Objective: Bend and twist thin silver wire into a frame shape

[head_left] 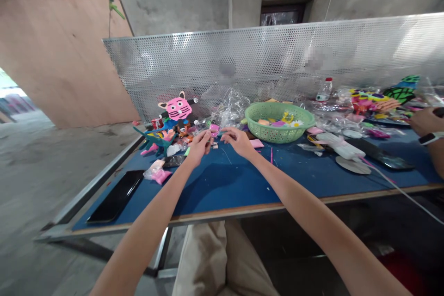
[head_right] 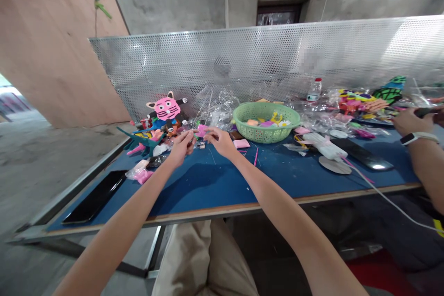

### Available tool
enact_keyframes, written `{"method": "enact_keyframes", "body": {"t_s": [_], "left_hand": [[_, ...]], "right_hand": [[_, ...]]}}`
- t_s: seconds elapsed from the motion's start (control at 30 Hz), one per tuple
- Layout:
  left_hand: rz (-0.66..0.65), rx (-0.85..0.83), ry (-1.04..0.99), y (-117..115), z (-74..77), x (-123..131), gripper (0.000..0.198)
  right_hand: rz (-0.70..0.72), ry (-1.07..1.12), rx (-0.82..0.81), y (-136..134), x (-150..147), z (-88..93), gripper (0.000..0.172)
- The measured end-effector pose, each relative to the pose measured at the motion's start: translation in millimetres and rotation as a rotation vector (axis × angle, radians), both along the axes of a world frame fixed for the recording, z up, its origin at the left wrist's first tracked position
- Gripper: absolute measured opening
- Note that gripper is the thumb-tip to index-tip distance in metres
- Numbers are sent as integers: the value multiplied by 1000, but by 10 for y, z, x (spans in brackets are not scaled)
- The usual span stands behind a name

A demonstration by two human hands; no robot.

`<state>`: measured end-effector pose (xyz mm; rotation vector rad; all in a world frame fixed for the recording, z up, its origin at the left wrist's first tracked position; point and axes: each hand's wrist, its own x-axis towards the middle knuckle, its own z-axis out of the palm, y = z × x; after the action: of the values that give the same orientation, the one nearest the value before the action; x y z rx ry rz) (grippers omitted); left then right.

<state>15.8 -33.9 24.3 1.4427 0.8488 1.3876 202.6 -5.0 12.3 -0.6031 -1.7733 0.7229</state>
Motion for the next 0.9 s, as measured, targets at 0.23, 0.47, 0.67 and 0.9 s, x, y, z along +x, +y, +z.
{"method": "enact_keyframes", "body": {"t_s": [0.23,0.47,0.67,0.9], "left_hand": [[21,21,134,49,-32,-37,46],[-32,-33,157,67,-53,-57,44],[-18,-44,180,80,-70,-69,41],[61,11,256,89,-91,-53,33]], "right_hand": [[-35,-59,27,-45,39,69,27],[113,-66,-70,7,57,20,27],[84,-112,-27,-25,41,28,23],[40,-47,-21,-95,24,93,26]]}}
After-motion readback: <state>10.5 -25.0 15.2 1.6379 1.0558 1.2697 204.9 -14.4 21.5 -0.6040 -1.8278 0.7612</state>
